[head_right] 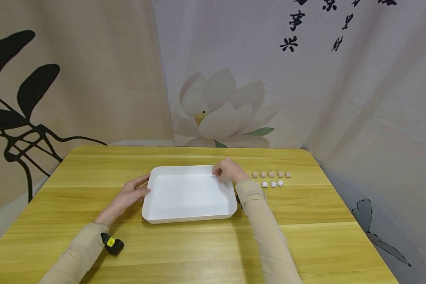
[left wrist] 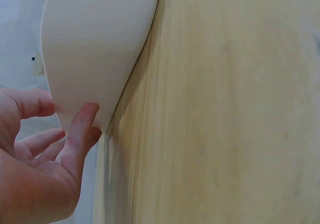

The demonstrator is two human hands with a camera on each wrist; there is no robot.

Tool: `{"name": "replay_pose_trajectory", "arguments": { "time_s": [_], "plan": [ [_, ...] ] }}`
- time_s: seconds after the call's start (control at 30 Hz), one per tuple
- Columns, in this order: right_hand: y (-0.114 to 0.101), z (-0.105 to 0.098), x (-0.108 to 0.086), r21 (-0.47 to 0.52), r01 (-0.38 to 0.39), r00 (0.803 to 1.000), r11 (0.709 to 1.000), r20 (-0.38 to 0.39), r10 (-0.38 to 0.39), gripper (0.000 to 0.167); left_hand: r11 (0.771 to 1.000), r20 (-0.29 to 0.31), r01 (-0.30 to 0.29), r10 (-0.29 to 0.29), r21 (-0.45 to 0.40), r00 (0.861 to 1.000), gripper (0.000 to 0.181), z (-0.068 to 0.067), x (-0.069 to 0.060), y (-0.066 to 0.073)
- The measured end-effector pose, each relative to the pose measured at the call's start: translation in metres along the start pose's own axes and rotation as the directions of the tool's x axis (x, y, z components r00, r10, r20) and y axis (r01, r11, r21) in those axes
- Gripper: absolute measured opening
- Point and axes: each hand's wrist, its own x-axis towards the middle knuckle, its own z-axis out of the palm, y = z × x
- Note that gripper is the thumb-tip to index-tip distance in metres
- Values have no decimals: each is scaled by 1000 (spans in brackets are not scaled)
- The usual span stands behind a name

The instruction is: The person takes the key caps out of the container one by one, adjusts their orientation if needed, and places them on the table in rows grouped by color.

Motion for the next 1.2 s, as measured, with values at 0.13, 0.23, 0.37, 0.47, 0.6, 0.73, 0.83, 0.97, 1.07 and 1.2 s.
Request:
{"name": "replay_pose_trajectory", "arguments": {
  "time_s": [0.13, 0.23, 0.37, 0.47, 0.6, 0.73, 0.83, 0.97, 1.07, 1.2],
  "plan": [
    [5, -2, -2, 149, 32, 999, 988, -13, -31, 22, 1000, 2, -4, 4, -5, 1000, 65, 0, -1, 0],
    [12, -5, -6, 280, 52, 998, 959, -32, -45, 24, 1000, 3, -6, 6, -6, 1000, 65, 1, 0, 0],
    [20, -12, -14, 399, 38, 997, 916, -76, -8, 27, 1000, -1, -5, 5, -3, 1000, 64, 0, 0, 0],
    [28, -20, -24, 486, 32, 995, 873, -102, 20, 30, 1000, -4, -4, 4, 5, 1000, 64, 0, 0, 1],
    [45, -28, -41, 577, 39, 991, 816, -125, 41, 35, 1000, -3, -4, 4, 12, 1000, 63, 0, -1, 2],
    [64, -33, -57, 627, 28, 987, 778, -141, 78, 40, 1000, -4, 0, 0, 16, 1000, 63, 0, -1, 2],
    [79, -37, -70, 655, 6, 981, 756, -150, 122, 44, 1000, -3, -2, 2, 11, 1000, 64, 0, -1, 2],
    [102, -41, -88, 667, -32, 971, 744, -157, 183, 46, 1000, 1, -10, 10, 1, 1000, 64, -1, 0, 1],
    [118, -43, -103, 681, -61, 963, 730, -153, 224, 48, 1000, 2, -11, 11, 4, 1000, 64, 0, 0, 1],
    [135, -45, -124, 693, -86, 948, 715, -164, 272, 47, 1000, 1, -6, 6, 7, 1000, 64, 0, -1, 2]
  ]
}}
